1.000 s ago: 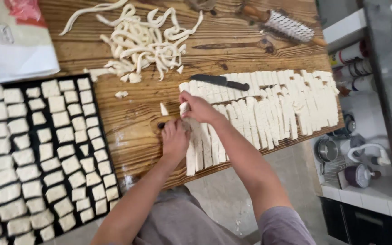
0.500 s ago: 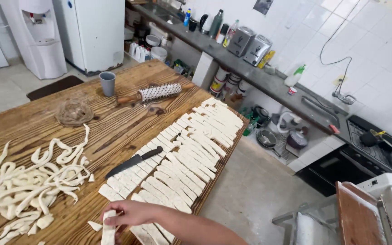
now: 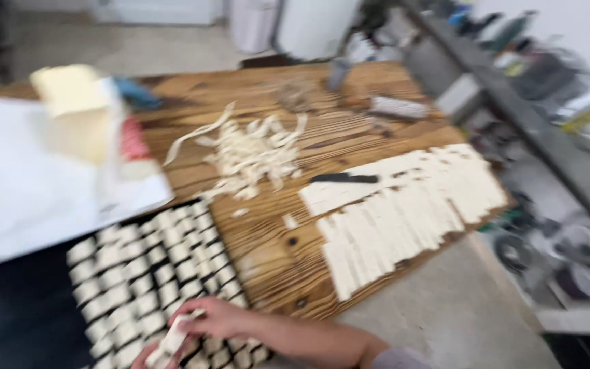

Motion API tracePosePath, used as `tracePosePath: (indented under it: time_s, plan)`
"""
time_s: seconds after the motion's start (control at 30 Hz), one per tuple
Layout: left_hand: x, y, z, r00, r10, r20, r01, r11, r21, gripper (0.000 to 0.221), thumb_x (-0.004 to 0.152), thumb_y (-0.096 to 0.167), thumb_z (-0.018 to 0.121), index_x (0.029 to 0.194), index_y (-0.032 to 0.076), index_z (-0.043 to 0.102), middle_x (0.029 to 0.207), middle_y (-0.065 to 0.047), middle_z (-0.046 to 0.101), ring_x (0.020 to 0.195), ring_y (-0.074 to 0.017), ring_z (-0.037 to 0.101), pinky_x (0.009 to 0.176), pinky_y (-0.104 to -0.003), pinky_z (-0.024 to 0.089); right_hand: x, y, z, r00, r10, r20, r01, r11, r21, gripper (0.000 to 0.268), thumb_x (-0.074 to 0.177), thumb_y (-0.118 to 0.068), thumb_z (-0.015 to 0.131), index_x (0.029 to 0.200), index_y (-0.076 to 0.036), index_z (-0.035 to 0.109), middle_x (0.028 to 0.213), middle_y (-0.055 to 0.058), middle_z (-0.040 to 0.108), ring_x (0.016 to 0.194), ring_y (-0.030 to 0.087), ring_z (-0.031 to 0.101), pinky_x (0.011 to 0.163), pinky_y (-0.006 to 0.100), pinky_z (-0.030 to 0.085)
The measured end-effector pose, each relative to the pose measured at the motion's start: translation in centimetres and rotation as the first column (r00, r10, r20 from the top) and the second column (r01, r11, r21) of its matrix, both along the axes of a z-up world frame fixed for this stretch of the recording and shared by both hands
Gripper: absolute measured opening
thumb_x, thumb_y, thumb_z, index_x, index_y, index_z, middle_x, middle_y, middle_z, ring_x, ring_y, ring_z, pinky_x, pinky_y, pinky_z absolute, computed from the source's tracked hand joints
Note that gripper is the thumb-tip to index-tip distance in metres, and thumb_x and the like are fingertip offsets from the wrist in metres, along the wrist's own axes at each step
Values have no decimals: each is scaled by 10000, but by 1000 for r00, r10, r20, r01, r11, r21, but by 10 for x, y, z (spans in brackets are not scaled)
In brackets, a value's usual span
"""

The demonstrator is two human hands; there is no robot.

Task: Cutting dough into small squares and arranging them on a baking tray

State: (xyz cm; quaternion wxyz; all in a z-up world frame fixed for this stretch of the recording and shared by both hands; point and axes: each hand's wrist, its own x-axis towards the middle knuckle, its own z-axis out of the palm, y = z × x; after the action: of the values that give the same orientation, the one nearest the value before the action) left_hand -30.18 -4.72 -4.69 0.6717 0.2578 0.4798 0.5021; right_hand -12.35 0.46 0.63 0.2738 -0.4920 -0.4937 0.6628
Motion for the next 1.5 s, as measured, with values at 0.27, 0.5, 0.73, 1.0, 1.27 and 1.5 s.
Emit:
tracePosePath:
  time_s: [0.27, 0.5, 0.73, 1.0, 1.27, 1.5]
  plan:
    - [-138, -47, 57, 919, 392, 52, -375, 906, -195, 399, 876, 16, 696, 1263, 21, 603, 1066, -188, 722, 851, -291, 745, 508, -380, 617, -153, 8, 18, 957, 266, -116, -280, 952, -127, 211, 972, -100, 694, 1179, -61, 705, 958, 46, 727, 809, 96, 677, 772, 239, 582]
    - [-195, -34, 37, 864, 488, 122, -449, 858, -250, 267, 880, -80, 709, 1137, -29, 660, 1012, -214, 735, 845, -373, 768, 520, -482, 671, -190, 64, 13, 873, 110, 476, -225, 955, 193, 352, 920, -326, 793, 1251, -284, 681, 994, -59, 786, 813, 123, 759, 728, 264, 592]
    - [-205, -28, 33, 904, 398, 153, -344, 893, -292, 307, 879, -61, 722, 1177, -38, 652, 1019, -217, 724, 829, -369, 765, 515, -477, 674, -203, 63, -34, 625, -138, 769, -606, 535, 589, 186, 929, -449, 695, 1005, -281, 722, 1009, -81, 657, 970, 207, 601, 792, 348, 527]
    - [-198, 0, 62, 930, 270, 250, -197, 939, -282, 347, 1007, -27, 506, 1353, -40, 480, 1190, -252, 694, 875, -340, 750, 562, -409, 660, -224, 41, 27, 879, -30, 476, -69, 979, 191, 221, 924, -222, 775, 1142, -186, 776, 920, 57, 776, 843, 234, 751, 769, 341, 603]
    - [-196, 11, 56, 991, 123, 61, -107, 971, -215, 356, 967, -54, 577, 1321, -82, 601, 1127, -216, 676, 937, -339, 752, 709, -437, 678, -205, 100, -25, 582, -141, 801, -570, 632, 526, 180, 980, -374, 640, 1124, -289, 709, 1006, -101, 653, 966, 196, 598, 844, 341, 475]
    - [-191, 28, 45, 974, 172, 148, -114, 935, -337, 369, 882, -45, 737, 1237, -107, 660, 1095, -262, 750, 834, -329, 781, 698, -391, 687, -216, 68, 29, 855, 171, 489, -277, 949, 151, 178, 918, -246, 732, 1059, -145, 773, 895, 33, 796, 868, 237, 745, 835, 367, 555]
